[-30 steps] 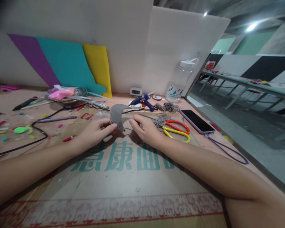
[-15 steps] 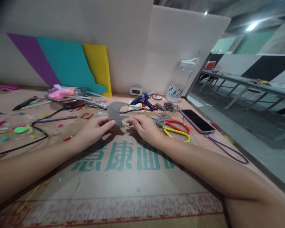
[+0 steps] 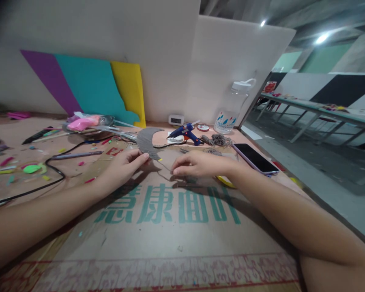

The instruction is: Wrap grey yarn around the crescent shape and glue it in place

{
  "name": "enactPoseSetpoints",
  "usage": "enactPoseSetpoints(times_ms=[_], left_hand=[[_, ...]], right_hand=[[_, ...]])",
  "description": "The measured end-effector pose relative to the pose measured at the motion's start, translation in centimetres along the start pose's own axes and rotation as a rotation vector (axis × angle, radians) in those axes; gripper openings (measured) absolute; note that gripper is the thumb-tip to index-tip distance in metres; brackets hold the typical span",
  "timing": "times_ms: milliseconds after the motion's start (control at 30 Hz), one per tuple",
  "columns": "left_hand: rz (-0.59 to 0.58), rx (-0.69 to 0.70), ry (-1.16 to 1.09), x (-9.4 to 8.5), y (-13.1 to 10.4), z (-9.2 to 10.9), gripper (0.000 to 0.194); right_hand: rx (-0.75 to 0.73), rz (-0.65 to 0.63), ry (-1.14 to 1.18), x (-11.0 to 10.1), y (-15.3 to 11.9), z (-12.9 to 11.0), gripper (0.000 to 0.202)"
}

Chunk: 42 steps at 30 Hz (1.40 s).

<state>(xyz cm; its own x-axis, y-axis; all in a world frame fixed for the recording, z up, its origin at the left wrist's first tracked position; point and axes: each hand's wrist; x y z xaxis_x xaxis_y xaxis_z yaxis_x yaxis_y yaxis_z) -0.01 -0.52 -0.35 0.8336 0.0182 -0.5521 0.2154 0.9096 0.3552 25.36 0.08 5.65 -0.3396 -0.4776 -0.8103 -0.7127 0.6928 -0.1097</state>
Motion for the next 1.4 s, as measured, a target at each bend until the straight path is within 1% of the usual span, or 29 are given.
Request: enactPoseSetpoints(times_ms=[67, 167, 233, 300, 367, 467, 533, 633, 733, 833, 1000, 1100, 1167, 1200, 1233, 1300, 1333, 1400], left_hand=[[-0.006, 0.017, -0.011, 0.1, 0.0, -0.1, 0.036], [-0.028, 0.031, -0.012, 0.1, 0.1, -0.3, 0.037], [-0.033, 0.028, -0.003, 0.2, 0.1, -0.3, 0.038], [-0.039, 0.034, 0.013, 0.2, 0.2, -0.3, 0.039], [-0.041, 0.052, 0.039, 0.3, 0.2, -0.3, 0.039], [-0.047, 0.066, 0.066, 0.3, 0.2, -0.2, 0.039], [-0.052, 0.062, 0.058, 0.3, 0.1, -0.2, 0.040], [-0.052, 0.060, 0.047, 0.2, 0.1, 0.0, 0.038], [-0.052, 0.059, 0.042, 0.2, 0.1, 0.1, 0.038], [-0.048, 0.050, 0.028, 0.2, 0.1, 0.1, 0.038], [-0.029, 0.024, -0.038, 0.3, 0.2, -0.5, 0.037], [-0.017, -0.006, -0.065, 0.4, 0.3, -0.8, 0.037], [0.001, -0.004, -0.074, 0.4, 0.3, -0.9, 0.036], [0.010, 0.002, -0.079, 0.4, 0.3, -0.9, 0.035], [0.021, 0.006, -0.085, 0.4, 0.3, -0.8, 0.035], [0.044, 0.004, -0.104, 0.3, 0.3, -0.5, 0.034], [0.055, -0.001, -0.117, 0.2, 0.3, -0.4, 0.034], [0.075, -0.004, -0.133, 0.0, 0.2, -0.1, 0.034]], right_hand=[[0.039, 0.178, -0.134, -1.5, -0.2, 1.2, 0.025], [0.208, 0.551, -0.303, -3.2, -0.1, 4.2, 0.026], [0.326, 0.717, -0.346, -3.7, 0.4, 6.4, 0.023], [0.327, 0.751, -0.243, -3.8, 1.1, 8.4, 0.024], [0.272, 0.737, -0.178, -3.5, 2.1, 9.9, 0.032], [0.200, 0.698, -0.168, -2.6, 3.5, 11.0, 0.041], [0.155, 0.680, -0.174, -2.1, 4.1, 11.2, 0.046], [0.104, 0.666, -0.191, -1.6, 4.2, 10.9, 0.052], [0.075, 0.674, -0.214, -1.5, 3.9, 10.6, 0.047], [0.103, 0.740, -0.221, -1.4, 3.8, 10.7, 0.039], [0.198, 0.875, -0.183, -1.6, 3.5, 11.1, 0.035], [0.183, 0.994, -0.087, -1.9, 3.0, 10.1, 0.034], [0.202, 1.068, 0.014, -1.6, 2.5, 8.5, 0.029], [0.247, 1.065, 0.058, -1.2, 2.2, 7.6, 0.030], [0.250, 1.078, 0.104, -0.7, 1.9, 6.5, 0.033], [0.146, 1.009, 0.159, 0.7, 1.4, 4.5, 0.037], [0.074, 0.945, 0.204, 1.5, 1.2, 3.6, 0.035], [-0.004, 0.849, 0.262, 2.8, 1.0, 2.2, 0.028]])
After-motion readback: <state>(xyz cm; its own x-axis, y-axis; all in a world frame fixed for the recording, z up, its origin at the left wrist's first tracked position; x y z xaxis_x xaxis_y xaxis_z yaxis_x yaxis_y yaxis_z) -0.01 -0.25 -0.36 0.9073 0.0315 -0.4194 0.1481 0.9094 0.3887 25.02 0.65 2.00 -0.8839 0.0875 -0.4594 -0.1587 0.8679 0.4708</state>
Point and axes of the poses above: each hand's wrist, its own y-axis towards the middle knuckle, its own x-axis out of the palm, z = x × y, and after that the axes turned 3 degrees about x, right-handed
